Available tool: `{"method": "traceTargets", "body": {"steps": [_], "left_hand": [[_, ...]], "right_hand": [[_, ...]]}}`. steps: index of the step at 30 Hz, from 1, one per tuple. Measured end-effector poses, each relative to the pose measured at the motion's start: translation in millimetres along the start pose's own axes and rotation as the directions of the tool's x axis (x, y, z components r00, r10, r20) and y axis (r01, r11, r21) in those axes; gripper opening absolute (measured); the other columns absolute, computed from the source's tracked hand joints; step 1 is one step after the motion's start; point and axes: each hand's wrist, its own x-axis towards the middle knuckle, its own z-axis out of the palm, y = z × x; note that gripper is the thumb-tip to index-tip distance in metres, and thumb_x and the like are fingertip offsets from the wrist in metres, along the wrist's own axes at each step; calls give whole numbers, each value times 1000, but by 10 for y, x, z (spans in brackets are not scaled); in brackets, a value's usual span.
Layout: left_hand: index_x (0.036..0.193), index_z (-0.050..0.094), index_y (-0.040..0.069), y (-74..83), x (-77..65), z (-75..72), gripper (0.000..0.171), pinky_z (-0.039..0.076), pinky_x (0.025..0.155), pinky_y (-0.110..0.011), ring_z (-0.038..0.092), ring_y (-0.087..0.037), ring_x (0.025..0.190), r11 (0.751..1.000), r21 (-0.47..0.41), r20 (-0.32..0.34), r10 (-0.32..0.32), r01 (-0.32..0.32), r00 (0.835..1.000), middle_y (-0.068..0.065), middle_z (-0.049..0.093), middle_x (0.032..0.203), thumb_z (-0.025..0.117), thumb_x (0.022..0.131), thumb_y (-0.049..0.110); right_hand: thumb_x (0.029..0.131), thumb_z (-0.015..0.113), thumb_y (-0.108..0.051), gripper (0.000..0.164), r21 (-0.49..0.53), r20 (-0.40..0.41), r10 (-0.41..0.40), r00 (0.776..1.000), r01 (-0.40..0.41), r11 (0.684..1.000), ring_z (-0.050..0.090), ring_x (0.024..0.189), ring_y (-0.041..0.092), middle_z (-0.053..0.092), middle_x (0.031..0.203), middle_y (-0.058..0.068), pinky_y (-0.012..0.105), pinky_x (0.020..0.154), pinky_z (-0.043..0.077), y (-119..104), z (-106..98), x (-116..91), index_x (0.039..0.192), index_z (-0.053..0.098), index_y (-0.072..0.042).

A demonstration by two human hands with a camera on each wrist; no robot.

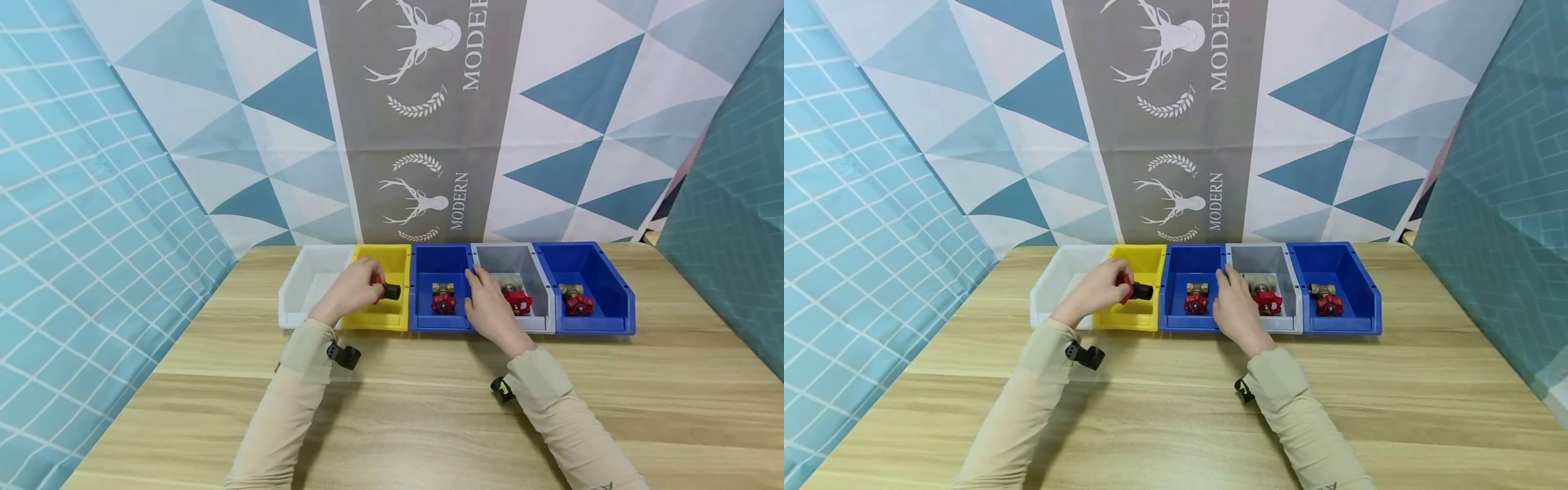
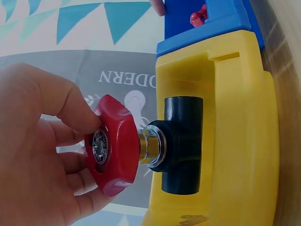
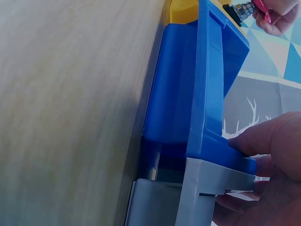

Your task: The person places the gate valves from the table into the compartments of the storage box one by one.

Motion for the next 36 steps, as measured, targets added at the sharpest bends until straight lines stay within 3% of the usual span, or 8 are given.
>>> {"method": "traceTargets", "body": {"steps": [15,36], "left_hand": [[88,56,6,-126,87,188,9,42,69,-30,47,-21,81,1000,15,4,4,-4,1000,-8,50,91,58,78,6],[90,57,7,-150,84,340,9,42,74,-32,47,-21,84,998,36,42,-59,58,997,-6,51,91,58,81,7]], "right_hand": [[88,53,-6,55,1,13,17,1000,-17,1000,25,131,40,21,146,21,53,98,34,-11,10,-1,138,31,4],[88,53,-6,54,-13,-3,-2,1000,2,1000,26,131,40,22,146,23,52,99,34,-10,17,-7,137,32,5]]}}
